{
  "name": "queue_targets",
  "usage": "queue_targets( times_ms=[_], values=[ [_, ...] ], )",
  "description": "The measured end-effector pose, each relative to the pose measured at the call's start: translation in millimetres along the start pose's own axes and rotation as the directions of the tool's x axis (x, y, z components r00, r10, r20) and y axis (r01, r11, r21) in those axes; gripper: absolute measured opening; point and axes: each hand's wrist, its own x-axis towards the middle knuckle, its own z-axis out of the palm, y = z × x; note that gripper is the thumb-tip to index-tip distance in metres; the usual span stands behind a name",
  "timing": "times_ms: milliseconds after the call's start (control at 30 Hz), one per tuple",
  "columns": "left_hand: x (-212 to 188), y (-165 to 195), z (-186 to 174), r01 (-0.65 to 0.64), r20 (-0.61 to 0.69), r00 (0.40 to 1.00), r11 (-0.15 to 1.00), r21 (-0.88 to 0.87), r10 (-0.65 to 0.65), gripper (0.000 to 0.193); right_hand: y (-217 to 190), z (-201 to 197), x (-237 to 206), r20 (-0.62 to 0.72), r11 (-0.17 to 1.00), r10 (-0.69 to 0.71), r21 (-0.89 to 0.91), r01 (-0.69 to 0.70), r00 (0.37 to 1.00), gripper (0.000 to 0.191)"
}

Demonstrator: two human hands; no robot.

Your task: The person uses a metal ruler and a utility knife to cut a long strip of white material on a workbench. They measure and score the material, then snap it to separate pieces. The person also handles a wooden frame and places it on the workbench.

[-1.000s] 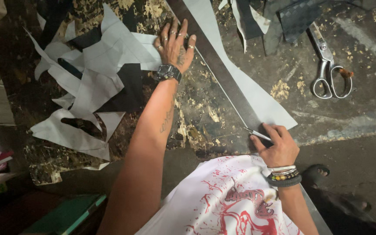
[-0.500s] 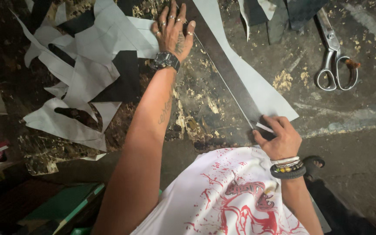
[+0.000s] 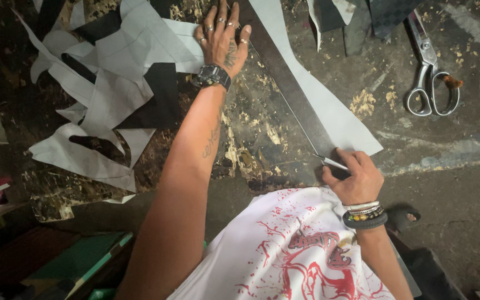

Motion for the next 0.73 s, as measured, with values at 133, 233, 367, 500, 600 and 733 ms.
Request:
queue_targets(
  times_ms=[133, 233, 367, 500, 600, 733],
  values=[
    [-0.3, 0.6, -1.2, 0.003, 0.015, 1.0, 1.0, 0.002, -0.003, 0.055, 0.2, 2.2, -1.5, -0.012, 1.0, -0.02, -0.016, 0.02, 1.0, 0.044],
    [-0.5, 1.1, -0.1, 0.007, -0.003, 1.0, 1.0, 0.004, -0.007, 0.055, 1.2, 3.3, -2.1, -0.019, 0.999, -0.026, -0.022, 0.026, 0.999, 0.044],
    [-0.8, -1.5, 2.7, 0.013, 0.014, 1.0, 1.0, -0.004, -0.013, 0.055, 0.7, 4.3, -2.5, -0.03, 0.999, -0.035, -0.025, 0.034, 0.999, 0.044],
    [-1.0, -0.9, 6.3, 0.024, -0.009, 1.0, 1.0, -0.007, -0.025, 0.055, -4.3, -1.4, -0.3, -0.011, 1.0, -0.01, -0.013, 0.01, 1.0, 0.044],
    [-1.5, -0.8, 9.6, 0.041, 0.014, 0.999, 0.999, -0.01, -0.041, 0.055, 0.5, -17.2, 16.2, 0.082, 0.939, 0.065, 0.331, -0.089, 0.995, 0.042],
    [-0.5, -10.0, 20.8, 0.031, 0.007, 0.999, 0.999, -0.012, -0.031, 0.056, 3.4, -15.9, 63.3, 0.154, 0.948, 0.134, 0.267, -0.172, 0.979, 0.041]
  ],
)
